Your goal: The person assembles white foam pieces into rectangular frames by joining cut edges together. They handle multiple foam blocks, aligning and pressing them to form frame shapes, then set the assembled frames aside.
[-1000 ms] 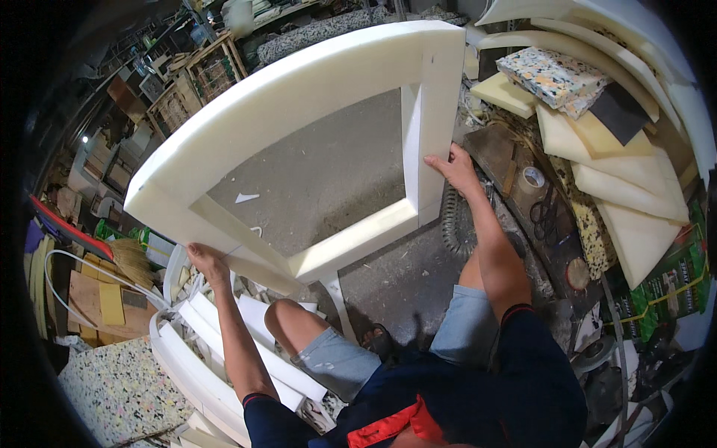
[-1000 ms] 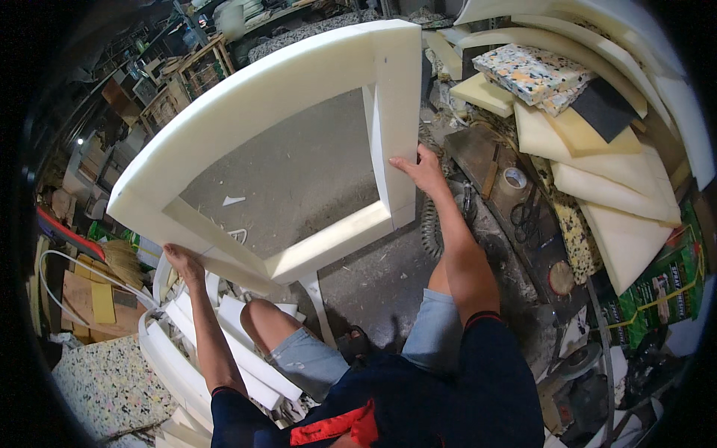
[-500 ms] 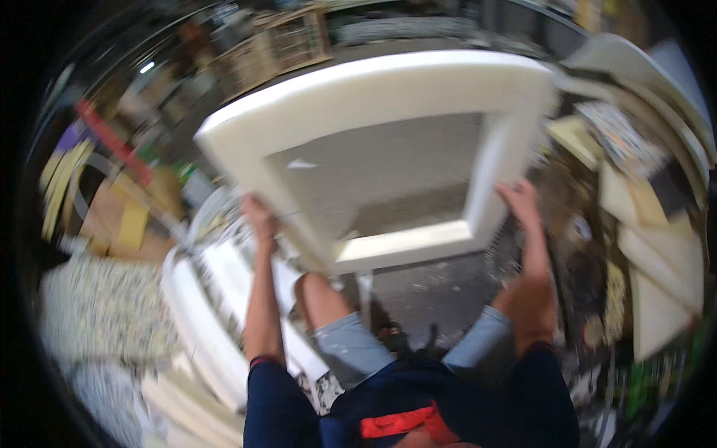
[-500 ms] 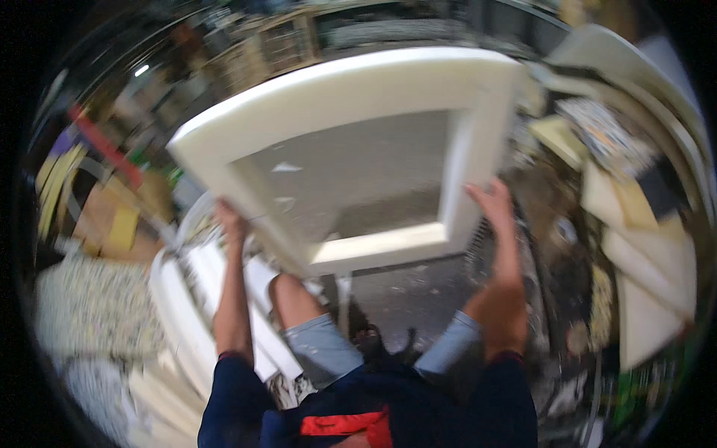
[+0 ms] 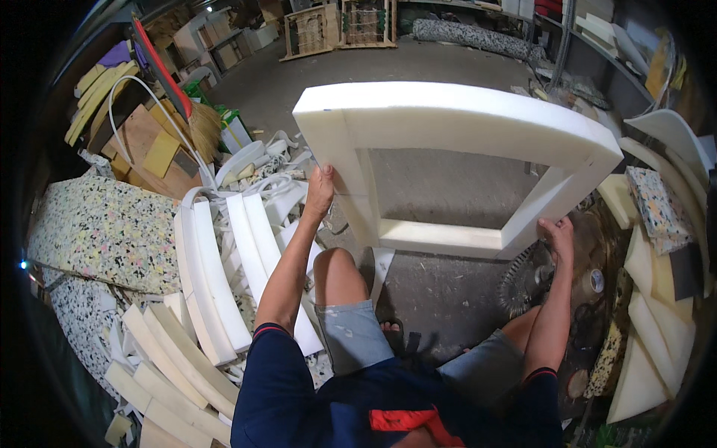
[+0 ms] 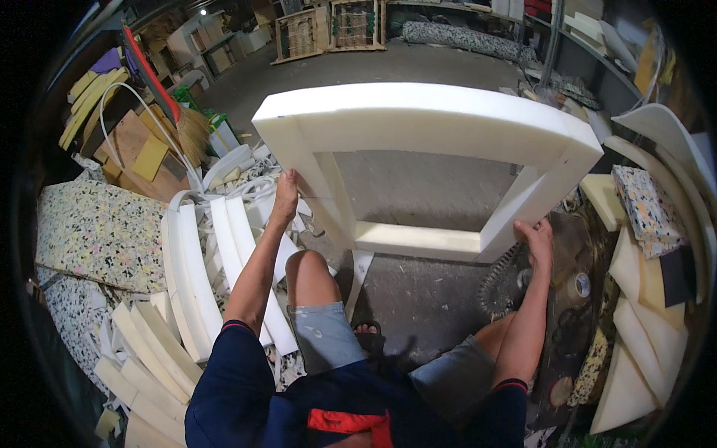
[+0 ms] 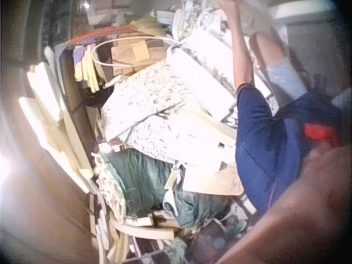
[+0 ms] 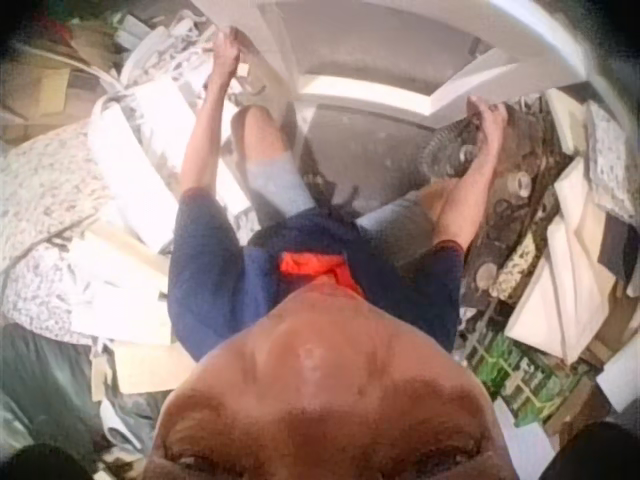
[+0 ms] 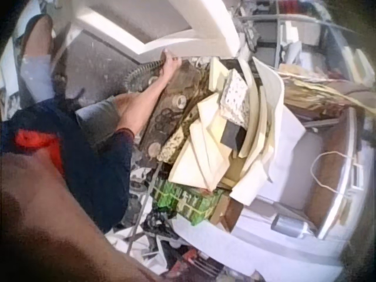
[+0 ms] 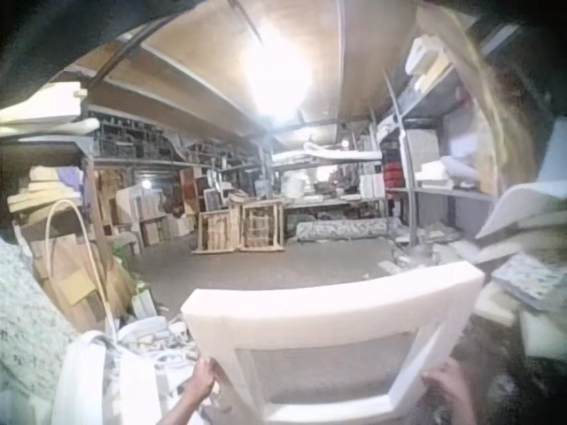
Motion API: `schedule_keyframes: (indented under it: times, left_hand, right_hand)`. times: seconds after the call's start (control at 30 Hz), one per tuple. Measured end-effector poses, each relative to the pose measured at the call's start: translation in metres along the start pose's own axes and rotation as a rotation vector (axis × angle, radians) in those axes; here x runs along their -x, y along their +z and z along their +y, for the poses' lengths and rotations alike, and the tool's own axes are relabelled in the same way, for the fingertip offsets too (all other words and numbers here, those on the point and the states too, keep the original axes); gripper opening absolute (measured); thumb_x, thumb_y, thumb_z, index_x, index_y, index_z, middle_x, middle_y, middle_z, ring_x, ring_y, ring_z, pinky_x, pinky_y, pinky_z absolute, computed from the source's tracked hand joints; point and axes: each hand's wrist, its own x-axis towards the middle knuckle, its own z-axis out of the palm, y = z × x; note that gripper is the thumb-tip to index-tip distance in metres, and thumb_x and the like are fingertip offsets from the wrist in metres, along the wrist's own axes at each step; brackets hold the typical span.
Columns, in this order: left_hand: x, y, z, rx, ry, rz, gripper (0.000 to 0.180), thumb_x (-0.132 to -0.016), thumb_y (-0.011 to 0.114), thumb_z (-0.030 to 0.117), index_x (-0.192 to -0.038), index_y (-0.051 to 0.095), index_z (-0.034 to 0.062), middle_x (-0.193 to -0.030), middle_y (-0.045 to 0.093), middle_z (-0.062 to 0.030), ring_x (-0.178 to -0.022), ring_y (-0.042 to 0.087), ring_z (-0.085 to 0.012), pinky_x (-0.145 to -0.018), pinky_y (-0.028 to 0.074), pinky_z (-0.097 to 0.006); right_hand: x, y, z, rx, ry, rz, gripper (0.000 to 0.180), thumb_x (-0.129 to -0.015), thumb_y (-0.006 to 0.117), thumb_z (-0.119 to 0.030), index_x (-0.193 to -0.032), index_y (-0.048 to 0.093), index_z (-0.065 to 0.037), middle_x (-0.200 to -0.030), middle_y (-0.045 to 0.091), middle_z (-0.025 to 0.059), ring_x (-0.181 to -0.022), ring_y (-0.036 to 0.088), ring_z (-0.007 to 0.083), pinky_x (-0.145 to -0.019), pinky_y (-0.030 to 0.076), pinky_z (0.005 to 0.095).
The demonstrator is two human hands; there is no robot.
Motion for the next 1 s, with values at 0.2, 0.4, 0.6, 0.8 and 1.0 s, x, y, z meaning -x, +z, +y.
schedule_keyframes:
  times: [0.2,0.4,0.6,0.8,1.0]
  left_hand:
    - [0.035,0.012,-0.03,-0.009,-0.315,-0.251,0.08,-0.1,0.047,0.067,-0.146,0.041,0.0018,-0.135,0.054,-0.0134,-0.117,0.056,-0.0234,-0.092,0.05,-0.034]
    - [0.046,0.026,-0.022,0.064,-0.304,-0.197,0.065,-0.101,0.057,0.053,-0.138,0.049,-0.0003,-0.122,0.062,-0.0149,-0.111,0.058,-0.0226,-0.099,0.044,-0.037]
    - [0.045,0.029,-0.022,0.131,-0.278,-0.234,0.062,-0.095,0.072,0.038,-0.138,0.049,-0.002,-0.129,0.062,-0.0164,-0.119,0.057,-0.0245,-0.104,0.043,-0.038]
    - [0.055,0.034,-0.029,0.148,-0.283,-0.282,0.07,-0.085,0.083,0.026,-0.139,0.048,-0.0018,-0.132,0.061,-0.0148,-0.123,0.057,-0.0253,-0.107,0.043,-0.039]
    - [0.05,0.033,-0.03,-0.053,-0.316,-0.318,0.058,-0.083,0.084,0.022,-0.129,0.057,-0.0001,-0.119,0.066,-0.0114,-0.113,0.061,-0.0229,-0.101,0.047,-0.038]
  right_hand:
    - [-0.012,0.001,0.032,0.238,0.17,-0.003,0.05,-0.079,0.08,-0.004,-0.125,0.059,0.003,-0.118,0.07,0.0141,-0.11,0.066,0.026,-0.096,0.05,0.0386]
    - [-0.017,0.002,0.038,0.063,0.209,0.045,0.05,-0.082,0.074,0.0,-0.129,0.056,0.002,-0.125,0.067,0.0151,-0.118,0.062,0.025,-0.099,0.047,0.038]
    - [-0.011,0.007,0.028,0.178,0.212,0.113,0.051,-0.082,0.077,-0.005,-0.128,0.058,0.0,-0.123,0.069,0.0133,-0.113,0.064,0.0251,-0.094,0.048,0.0357]
    - [-0.024,0.001,0.031,0.263,0.377,0.148,0.051,-0.082,0.073,-0.004,-0.131,0.058,-0.002,-0.122,0.069,0.0103,-0.113,0.065,0.0241,-0.092,0.049,0.0369]
    - [-0.036,-0.011,0.047,0.218,0.191,0.067,0.045,-0.08,0.072,-0.005,-0.125,0.063,-0.002,-0.118,0.07,0.0102,-0.107,0.065,0.0229,-0.091,0.049,0.0364]
